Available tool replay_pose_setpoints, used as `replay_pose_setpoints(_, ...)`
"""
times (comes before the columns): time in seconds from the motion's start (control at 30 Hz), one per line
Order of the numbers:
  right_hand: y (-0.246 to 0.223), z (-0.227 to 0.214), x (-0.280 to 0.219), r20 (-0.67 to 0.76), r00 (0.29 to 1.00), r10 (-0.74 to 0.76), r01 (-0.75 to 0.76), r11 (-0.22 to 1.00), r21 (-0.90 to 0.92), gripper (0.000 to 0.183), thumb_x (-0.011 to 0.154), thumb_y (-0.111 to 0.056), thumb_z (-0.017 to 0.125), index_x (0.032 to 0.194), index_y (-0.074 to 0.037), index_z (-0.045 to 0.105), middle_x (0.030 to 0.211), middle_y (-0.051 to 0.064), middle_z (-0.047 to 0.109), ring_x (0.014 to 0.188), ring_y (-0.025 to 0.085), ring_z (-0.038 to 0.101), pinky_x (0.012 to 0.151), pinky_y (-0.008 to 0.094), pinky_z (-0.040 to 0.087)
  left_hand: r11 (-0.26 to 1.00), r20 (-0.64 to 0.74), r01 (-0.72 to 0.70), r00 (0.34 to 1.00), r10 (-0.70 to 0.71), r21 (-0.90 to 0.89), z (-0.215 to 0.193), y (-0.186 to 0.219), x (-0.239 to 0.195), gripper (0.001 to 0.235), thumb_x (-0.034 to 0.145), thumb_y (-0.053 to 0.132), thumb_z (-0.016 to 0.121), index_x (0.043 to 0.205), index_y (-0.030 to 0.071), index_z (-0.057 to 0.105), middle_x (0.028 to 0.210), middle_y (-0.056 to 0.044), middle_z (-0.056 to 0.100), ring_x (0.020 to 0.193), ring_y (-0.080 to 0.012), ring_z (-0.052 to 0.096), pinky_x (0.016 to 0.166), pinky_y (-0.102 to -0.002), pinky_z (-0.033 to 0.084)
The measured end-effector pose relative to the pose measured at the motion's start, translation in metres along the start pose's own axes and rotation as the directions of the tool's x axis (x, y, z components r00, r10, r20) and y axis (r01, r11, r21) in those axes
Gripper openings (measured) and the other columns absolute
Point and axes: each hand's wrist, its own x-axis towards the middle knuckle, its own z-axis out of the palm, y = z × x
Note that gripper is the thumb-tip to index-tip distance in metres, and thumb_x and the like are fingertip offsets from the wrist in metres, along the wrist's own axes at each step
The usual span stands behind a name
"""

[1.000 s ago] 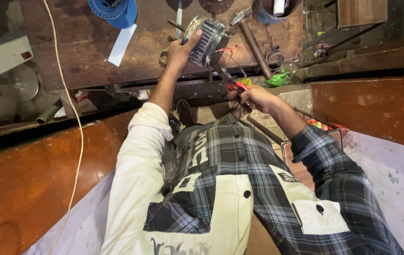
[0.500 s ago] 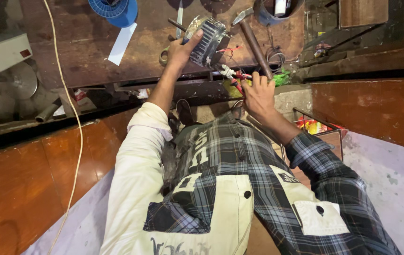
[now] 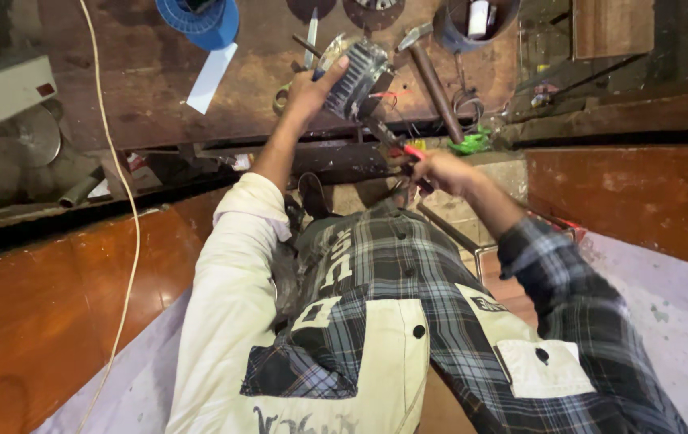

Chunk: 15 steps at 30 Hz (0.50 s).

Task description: The person works on a small electrical motor on a cluttered workbench. They use a hammer to tap the motor casing and a pair of pliers to adjust or remove components from the motor's shaft area. The person repeatedly repositions the motor and uses the tools to manipulate its parts.

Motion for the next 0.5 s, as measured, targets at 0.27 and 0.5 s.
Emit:
replay_pose_setpoints(0.27,-0.012,0.044,-0.036,-0.235,0.636,-0.735,-0.164,0.169,-0.972,0.058,0.074,-0.031,0.077,0.13,-0.022,0.066,0.133,0.017,0.05,0.123,0.034,0.046,0.095,0.057,0.039,0.997,0.02,-0.007,1.0,0.009,-0.071,0.002,-0.009,0.007,0.071,0.077,0.069,0.074,0.095,0.001,0.08,0.085,-0.004,0.079,0.078,-0.0112,0.072,0.073,-0.027,0.055)
replay_pose_setpoints(0.5,-0.021,0.052,-0.042,-0.264,0.682,-0.682,-0.125,0.248,-0.961,0.053,0.074,-0.033,0.079,0.124,-0.02,0.068,0.123,0.016,0.054,0.108,0.034,0.052,0.081,0.048,0.04,0.995,0.02,0.019,1.0,-0.017,-0.103,0.002,-0.014,0.01,0.072,0.075,0.07,0.074,0.096,0.002,0.079,0.083,-0.002,0.078,0.076,-0.011,0.073,0.071,-0.027,0.056)
